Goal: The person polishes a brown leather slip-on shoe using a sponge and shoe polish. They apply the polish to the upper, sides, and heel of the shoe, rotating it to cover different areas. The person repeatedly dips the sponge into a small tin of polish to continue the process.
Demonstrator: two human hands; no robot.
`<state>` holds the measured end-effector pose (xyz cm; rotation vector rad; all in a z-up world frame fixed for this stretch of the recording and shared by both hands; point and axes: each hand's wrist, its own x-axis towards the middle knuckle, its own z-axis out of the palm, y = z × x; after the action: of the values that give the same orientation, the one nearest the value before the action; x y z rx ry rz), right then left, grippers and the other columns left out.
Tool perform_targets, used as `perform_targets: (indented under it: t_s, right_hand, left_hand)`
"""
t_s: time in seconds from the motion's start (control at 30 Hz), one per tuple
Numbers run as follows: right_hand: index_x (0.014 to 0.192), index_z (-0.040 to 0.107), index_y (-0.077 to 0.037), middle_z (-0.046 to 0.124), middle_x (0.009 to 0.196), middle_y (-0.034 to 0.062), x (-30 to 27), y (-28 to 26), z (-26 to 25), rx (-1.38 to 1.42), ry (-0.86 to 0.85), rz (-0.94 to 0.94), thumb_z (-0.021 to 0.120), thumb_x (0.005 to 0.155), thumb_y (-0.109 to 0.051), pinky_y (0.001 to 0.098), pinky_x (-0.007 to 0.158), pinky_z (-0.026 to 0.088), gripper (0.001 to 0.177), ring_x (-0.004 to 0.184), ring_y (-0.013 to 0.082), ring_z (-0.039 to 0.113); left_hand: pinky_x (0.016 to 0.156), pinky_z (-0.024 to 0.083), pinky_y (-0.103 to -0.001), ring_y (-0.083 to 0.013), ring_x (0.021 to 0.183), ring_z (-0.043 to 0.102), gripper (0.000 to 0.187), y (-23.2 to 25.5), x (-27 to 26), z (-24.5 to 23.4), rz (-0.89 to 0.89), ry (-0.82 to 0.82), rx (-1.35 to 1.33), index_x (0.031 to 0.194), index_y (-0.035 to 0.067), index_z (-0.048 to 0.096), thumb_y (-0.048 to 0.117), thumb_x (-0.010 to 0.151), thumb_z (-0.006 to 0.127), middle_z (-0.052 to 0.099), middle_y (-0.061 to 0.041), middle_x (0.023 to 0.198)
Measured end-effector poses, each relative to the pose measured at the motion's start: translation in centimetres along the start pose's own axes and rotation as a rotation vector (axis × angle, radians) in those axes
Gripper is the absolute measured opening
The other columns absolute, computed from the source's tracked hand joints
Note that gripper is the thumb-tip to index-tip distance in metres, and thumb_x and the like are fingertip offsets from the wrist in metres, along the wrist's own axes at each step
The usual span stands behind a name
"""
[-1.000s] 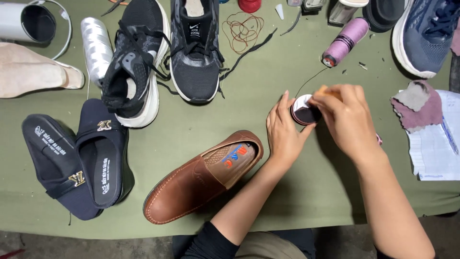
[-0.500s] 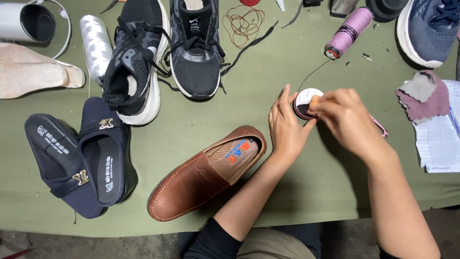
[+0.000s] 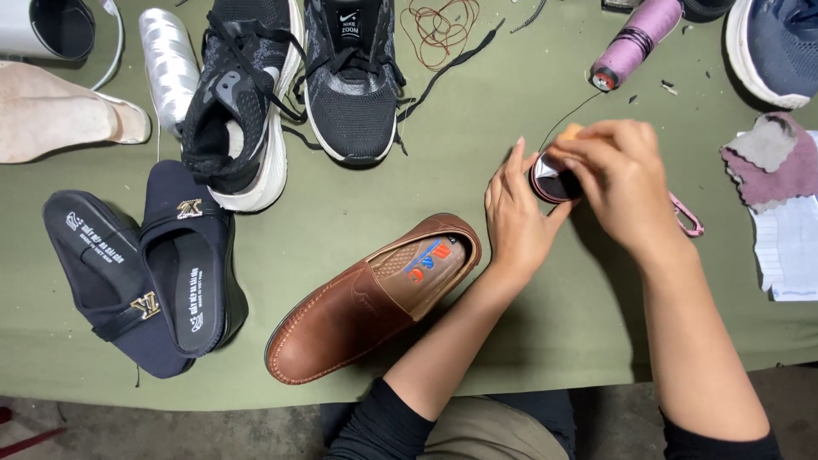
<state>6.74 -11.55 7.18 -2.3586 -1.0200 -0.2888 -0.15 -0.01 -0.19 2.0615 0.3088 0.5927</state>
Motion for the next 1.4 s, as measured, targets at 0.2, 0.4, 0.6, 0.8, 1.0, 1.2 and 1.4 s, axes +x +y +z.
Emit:
perform_targets:
  t_s: [0.2,0.4,0.6,0.8,1.0,1.2,1.4]
  right_hand:
    - [0.121,0.078,-0.012,0.065,0.111,0.0106,-1.2,0.5,-1.8,-0.081,-0.205,0.056,0.068,0.104,-0.015,0.0413,0.096,0.042,0.019,0.104,0.0342,0.056]
    - [0.110,0.077,-0.006,0.062,0.108,0.0103,-1.2,-0.5,-1.4,-0.251,-0.210,0.093,0.069,0.108,-0.014,0.0443,0.091,0.049,0.011,0.098,0.0374,0.052]
    - [0.118,0.073,-0.002,0.062,0.111,0.0151,-1.1,0.3,0.7,-0.145,-0.128,0.061,0.065,0.111,-0.009,0.0445,0.089,0.044,0.012,0.096,0.0389,0.050]
    - [0.127,0.078,-0.007,0.061,0.117,0.0139,-0.1,-1.3,-0.6,-0.049,-0.028,0.174,0.072,0.111,-0.008,0.0435,0.098,0.045,0.017,0.108,0.0348,0.053]
    - [0.118,0.080,-0.015,0.069,0.114,0.0069,-0.4,-2.2,-1.7,-0.015,-0.164,0.175,0.066,0.110,-0.011,0.0413,0.099,0.043,0.017,0.108,0.0311,0.056]
    - [0.118,0.080,-0.011,0.070,0.119,0.0063,-1.6,-2.9,-1.6,-0.020,-0.161,0.170,0.069,0.106,-0.007,0.0405,0.100,0.043,0.017,0.113,0.0317,0.055]
    - [0.118,0.077,-0.005,0.070,0.120,0.0104,-2.8,-2.1,0.1,-0.072,-0.159,0.126,0.073,0.098,0.000,0.0424,0.099,0.042,0.022,0.109,0.0349,0.057]
  left_hand:
    - [0.115,0.039,-0.047,-0.0335,0.137,0.053,0.105,0.2,0.0,-0.4,-0.003,-0.026,-0.017,0.157,0.005,0.026,0.025,0.075,0.088,0.061,-0.006,0.143]
    - [0.116,0.039,-0.046,-0.0315,0.140,0.052,0.107,0.0,-0.1,-0.2,-0.016,-0.044,-0.021,0.158,0.007,0.024,0.026,0.075,0.088,0.061,-0.005,0.144]
    - [0.116,0.040,-0.048,-0.0349,0.138,0.053,0.102,-0.1,-0.1,-0.4,-0.009,-0.027,-0.029,0.159,0.009,0.025,0.021,0.076,0.084,0.063,-0.008,0.142]
    - [0.116,0.040,-0.048,-0.0332,0.140,0.051,0.103,-0.1,-0.1,-0.2,-0.046,-0.054,-0.020,0.159,0.011,0.024,0.021,0.076,0.084,0.061,-0.004,0.145]
    - [0.118,0.039,-0.049,-0.0358,0.141,0.051,0.100,-0.1,0.0,-0.4,-0.035,-0.029,-0.056,0.160,0.009,0.024,0.022,0.080,0.083,0.059,-0.007,0.146]
    - [0.117,0.040,-0.048,-0.0345,0.143,0.051,0.106,-0.2,-0.2,-0.3,-0.052,-0.029,-0.053,0.161,0.010,0.022,0.020,0.077,0.085,0.059,-0.005,0.147]
    - [0.116,0.041,-0.050,-0.0355,0.138,0.052,0.104,-0.4,-0.2,0.0,0.000,0.027,-0.025,0.159,0.005,0.025,0.017,0.074,0.086,0.061,-0.008,0.142]
